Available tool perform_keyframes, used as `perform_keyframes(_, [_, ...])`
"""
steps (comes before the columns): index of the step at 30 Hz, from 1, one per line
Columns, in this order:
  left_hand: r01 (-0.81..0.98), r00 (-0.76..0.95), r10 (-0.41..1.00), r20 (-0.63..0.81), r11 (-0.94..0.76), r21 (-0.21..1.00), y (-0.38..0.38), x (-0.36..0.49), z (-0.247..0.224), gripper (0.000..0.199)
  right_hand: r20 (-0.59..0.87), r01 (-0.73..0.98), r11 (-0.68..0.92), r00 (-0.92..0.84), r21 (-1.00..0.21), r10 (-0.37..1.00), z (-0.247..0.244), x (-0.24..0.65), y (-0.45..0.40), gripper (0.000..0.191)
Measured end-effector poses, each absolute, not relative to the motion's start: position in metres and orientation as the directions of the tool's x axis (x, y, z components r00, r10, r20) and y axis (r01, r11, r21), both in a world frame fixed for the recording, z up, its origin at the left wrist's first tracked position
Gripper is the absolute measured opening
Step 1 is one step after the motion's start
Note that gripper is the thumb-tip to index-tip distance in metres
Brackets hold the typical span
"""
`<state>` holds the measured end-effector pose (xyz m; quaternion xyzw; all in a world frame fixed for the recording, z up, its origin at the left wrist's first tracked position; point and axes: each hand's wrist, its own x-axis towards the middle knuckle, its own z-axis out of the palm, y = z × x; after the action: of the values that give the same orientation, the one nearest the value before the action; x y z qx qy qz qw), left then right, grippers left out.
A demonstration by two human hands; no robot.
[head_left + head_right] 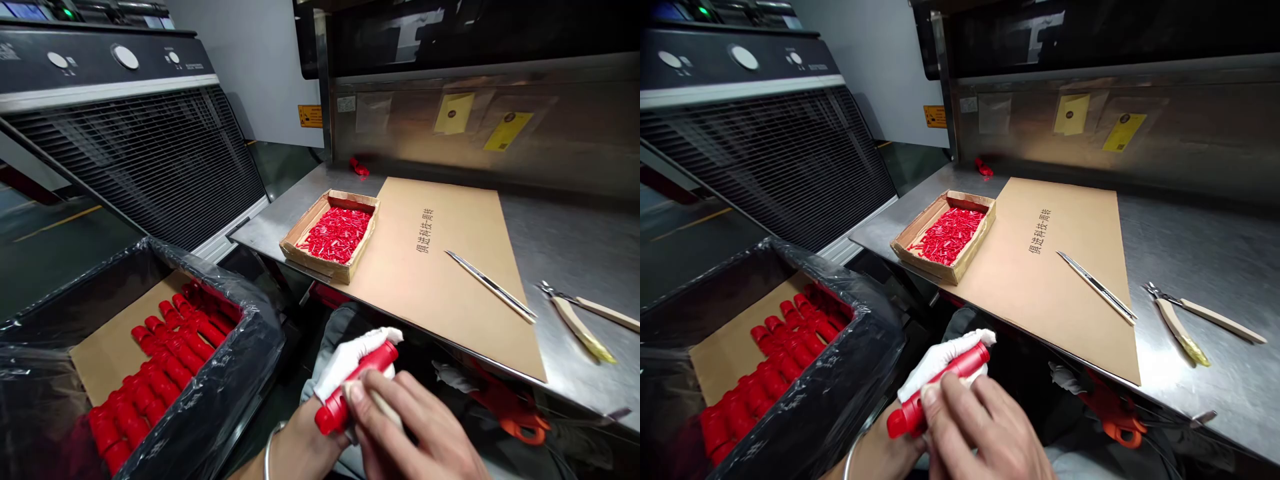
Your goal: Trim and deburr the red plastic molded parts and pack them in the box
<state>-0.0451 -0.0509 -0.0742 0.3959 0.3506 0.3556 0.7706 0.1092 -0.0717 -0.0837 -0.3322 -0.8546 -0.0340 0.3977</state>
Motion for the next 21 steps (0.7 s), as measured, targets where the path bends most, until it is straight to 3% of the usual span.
perform_keyframes(4, [-0.233,0.434,0.863,-0.256,0.383,0.894,-0.069,-0.063,-0.085,0.052,0.716,0.636,0.745,-0.421,-0.204,0.556,-0.083,0.108,-0.069,0.03])
perform_keyframes(9, [-0.391,0.451,0.856,-0.254,0.445,0.806,-0.071,-0.059,-0.1,0.049,0.72,0.619,0.749,-0.405,-0.237,0.563,-0.082,0.104,-0.071,0.026])
perform_keyframes(15, [-0.436,0.475,0.745,-0.468,0.661,0.61,-0.045,-0.032,-0.107,0.048,0.701,0.621,0.758,-0.452,-0.196,0.552,-0.085,0.105,-0.075,0.03])
perform_keyframes(21, [-0.497,0.286,0.841,-0.459,0.54,0.68,-0.026,-0.018,-0.108,0.031,0.688,0.636,0.725,-0.402,-0.265,0.604,-0.1,0.104,-0.077,0.035])
